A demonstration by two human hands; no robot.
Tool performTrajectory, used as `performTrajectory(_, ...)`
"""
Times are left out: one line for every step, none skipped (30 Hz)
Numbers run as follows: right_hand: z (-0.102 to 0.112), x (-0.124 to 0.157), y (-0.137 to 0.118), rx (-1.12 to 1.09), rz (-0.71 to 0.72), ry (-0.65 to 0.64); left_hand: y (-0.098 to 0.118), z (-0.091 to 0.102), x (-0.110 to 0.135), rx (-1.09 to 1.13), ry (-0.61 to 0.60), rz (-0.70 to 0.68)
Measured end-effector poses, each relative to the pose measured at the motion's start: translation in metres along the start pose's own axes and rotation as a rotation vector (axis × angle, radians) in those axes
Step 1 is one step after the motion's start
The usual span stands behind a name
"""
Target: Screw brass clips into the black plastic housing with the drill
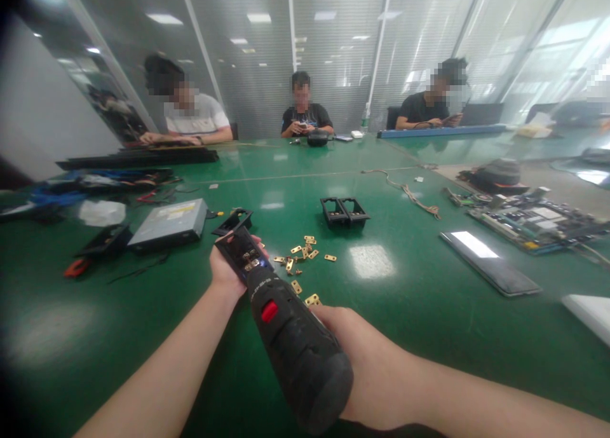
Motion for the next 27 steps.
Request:
performTrajectory(0.0004, -0.0001, -0.0008, 0.008, 0.002, 0.003, 0.0, 0.0, 0.0, -0.006, -0.002, -0.001)
performTrajectory(0.0008, 0.0, -0.0014, 0.013, 0.004, 0.008, 0.0001, -0.0001, -0.0001, -0.011, -0.006, -0.003)
performTrajectory(0.0012, 0.0001, -0.002, 0.014, 0.005, 0.013, 0.0002, -0.0003, -0.0002, -0.015, -0.01, -0.004)
performTrajectory(0.0015, 0.0003, -0.0022, 0.014, 0.004, 0.017, 0.0002, -0.0004, -0.0004, -0.017, -0.014, -0.003)
performTrajectory(0.0018, 0.0006, -0.0022, 0.016, 0.002, 0.022, -0.0001, -0.0003, -0.0005, -0.015, -0.014, 0.001)
performTrajectory(0.0018, 0.0009, -0.0022, 0.017, 0.002, 0.024, -0.0007, 0.0001, -0.0007, -0.009, -0.012, 0.008)
performTrajectory(0.0016, 0.0013, -0.0022, 0.015, 0.002, 0.025, -0.0014, 0.0006, -0.0008, -0.002, -0.007, 0.017)
performTrajectory(0.0012, 0.0015, -0.0019, 0.012, 0.0, 0.023, -0.002, 0.0013, -0.001, 0.006, 0.0, 0.026)
performTrajectory(0.0008, 0.0018, -0.0017, 0.008, 0.0, 0.02, -0.0025, 0.002, -0.0011, 0.014, 0.007, 0.032)
performTrajectory(0.0008, 0.0019, -0.0016, 0.006, 0.0, 0.021, -0.0026, 0.0025, -0.0011, 0.021, 0.014, 0.035)
performTrajectory(0.0008, 0.0019, -0.0015, 0.003, 0.001, 0.021, -0.0025, 0.0028, -0.0012, 0.026, 0.018, 0.034)
performTrajectory(0.0006, 0.0019, -0.0015, -0.001, 0.002, 0.019, -0.0021, 0.003, -0.0012, 0.029, 0.022, 0.032)
performTrajectory(0.0005, 0.0017, -0.0015, -0.004, 0.003, 0.017, -0.0019, 0.003, -0.0012, 0.032, 0.024, 0.03)
performTrajectory(0.0002, 0.0015, -0.0015, -0.007, 0.006, 0.014, -0.0018, 0.0029, -0.0011, 0.035, 0.026, 0.028)
performTrajectory(-0.0001, 0.0012, -0.001, -0.006, 0.004, 0.011, -0.0018, 0.0028, -0.0011, 0.037, 0.029, 0.028)
performTrajectory(-0.0004, 0.0009, -0.0002, -0.002, -0.001, 0.009, -0.0018, 0.0027, -0.0009, 0.038, 0.031, 0.028)
performTrajectory(-0.0006, 0.0007, 0.0007, 0.008, -0.006, 0.008, -0.0017, 0.0027, -0.0007, 0.038, 0.033, 0.027)
performTrajectory(-0.0005, 0.0005, 0.0011, 0.017, -0.007, 0.01, -0.0016, 0.0024, -0.0005, 0.036, 0.033, 0.025)
performTrajectory(-0.0003, 0.0003, 0.0013, 0.023, -0.006, 0.014, -0.0013, 0.0021, -0.0003, 0.032, 0.031, 0.021)
performTrajectory(-0.0001, 0.0002, 0.0011, 0.025, -0.004, 0.017, -0.0009, 0.0017, 0.0, 0.028, 0.029, 0.016)
performTrajectory(0.0001, 0.0001, 0.0005, 0.023, 0.0, 0.02, -0.0005, 0.0013, 0.0002, 0.022, 0.024, 0.012)
performTrajectory(0.0002, 0.0, -0.0002, 0.02, 0.004, 0.021, 0.0, 0.0009, 0.0004, 0.015, 0.018, 0.007)
performTrajectory(0.0005, -0.0001, -0.0005, 0.019, 0.004, 0.022, 0.0004, 0.0005, 0.0005, 0.008, 0.013, 0.002)
performTrajectory(0.0008, -0.0001, -0.0006, 0.019, 0.003, 0.021, 0.0008, 0.0002, 0.0006, 0.001, 0.009, -0.002)
performTrajectory(0.0012, -0.0001, -0.0007, 0.021, 0.001, 0.022, 0.0012, 0.0002, 0.0007, -0.002, 0.007, -0.004)
performTrajectory(0.0016, 0.0, -0.0005, 0.02, 0.0, 0.022, 0.0012, 0.0003, 0.0006, -0.003, 0.007, -0.003)
performTrajectory(0.0019, 0.0002, -0.0002, 0.018, -0.001, 0.022, 0.0011, 0.0004, 0.0006, 0.0, 0.008, 0.0)
Point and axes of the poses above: each hand's wrist, its own x-axis away from the middle knuckle, its own z-axis out of the back of the hand, y = z × x, the point moved 10 cm from there along -x, towards the middle knuckle, and after that the axes turned 3 degrees about z, right-handed, at the moved point
